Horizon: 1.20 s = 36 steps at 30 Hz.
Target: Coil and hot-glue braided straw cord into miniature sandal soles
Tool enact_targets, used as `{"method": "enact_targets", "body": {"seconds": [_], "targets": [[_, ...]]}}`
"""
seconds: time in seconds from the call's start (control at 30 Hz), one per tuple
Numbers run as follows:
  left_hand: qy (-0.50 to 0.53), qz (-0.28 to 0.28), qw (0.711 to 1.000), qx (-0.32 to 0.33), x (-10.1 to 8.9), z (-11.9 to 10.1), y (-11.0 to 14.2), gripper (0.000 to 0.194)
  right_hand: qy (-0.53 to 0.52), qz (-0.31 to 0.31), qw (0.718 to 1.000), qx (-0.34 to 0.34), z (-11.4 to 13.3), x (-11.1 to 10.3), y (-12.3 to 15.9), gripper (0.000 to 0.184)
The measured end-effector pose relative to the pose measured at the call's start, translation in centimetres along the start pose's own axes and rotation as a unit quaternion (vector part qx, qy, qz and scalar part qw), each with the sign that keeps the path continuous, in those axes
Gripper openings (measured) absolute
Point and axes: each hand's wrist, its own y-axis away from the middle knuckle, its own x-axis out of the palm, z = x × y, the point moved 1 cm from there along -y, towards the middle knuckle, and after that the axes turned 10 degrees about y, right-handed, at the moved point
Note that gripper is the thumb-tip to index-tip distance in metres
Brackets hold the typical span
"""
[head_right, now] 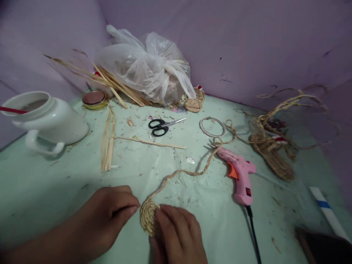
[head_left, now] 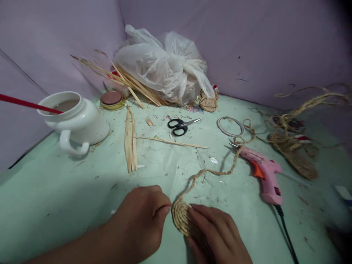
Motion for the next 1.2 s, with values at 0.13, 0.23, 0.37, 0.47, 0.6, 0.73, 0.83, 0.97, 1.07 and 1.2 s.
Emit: {"method": "enact_targets", "body": {"seconds": [0.13, 0.23, 0.37, 0.47, 0.6, 0.73, 0.83, 0.97, 1.07, 1.2], "targets": [[0.008, -0.03, 0.995, 0.097, 0.3, -0.2, 0.1, 0.023, 0.012, 0.033, 0.998, -0.043, -0.3, -0.4, -0.8, 0.036], [-0.024, -0.011, 0.972, 0.233, 0.8, -0.5, 0.2, 0.019, -0.007, 0.05, 0.998, -0.028, 0.2, -1.3, -1.3, 0.035], [-0.077, -0.018, 0.961, 0.265, 1.2, -0.7, 0.3, 0.016, 0.027, 0.037, 0.999, 0.024, 0.1, -3.2, -0.3, 0.043], [-0.061, -0.036, 0.955, 0.287, 1.1, -1.1, 0.4, 0.015, 0.05, 0.032, 0.997, 0.054, -0.1, -4.4, 1.5, 0.027], [-0.013, -0.031, 0.941, 0.337, 1.1, -2.0, 0.6, 0.026, 0.023, 0.009, 0.995, 0.093, 0.4, -4.4, 2.7, 0.015], [0.01, -0.012, 0.933, 0.359, 0.8, -2.4, 0.9, 0.029, -0.017, -0.015, 0.994, 0.11, 1.3, -3.7, 2.2, 0.012], [-0.014, -0.072, 0.921, 0.383, 0.9, -2.7, 1.1, 0.023, -0.027, -0.039, 0.992, 0.114, 1.5, -3.6, 1.9, 0.017], [-0.117, -0.003, 0.919, 0.376, 2.5, -2.8, 0.7, 0.013, -0.035, -0.031, 0.993, 0.106, 1.2, -3.9, 2.3, 0.016], [-0.136, 0.028, 0.923, 0.359, 3.5, -2.5, 0.6, 0.014, -0.062, -0.058, 0.991, 0.102, 1.1, -3.8, 2.7, 0.019], [-0.143, 0.011, 0.923, 0.356, 4.0, -2.5, 0.8, 0.012, -0.07, -0.132, 0.981, 0.124, 1.6, -3.1, 2.8, 0.024]]}}
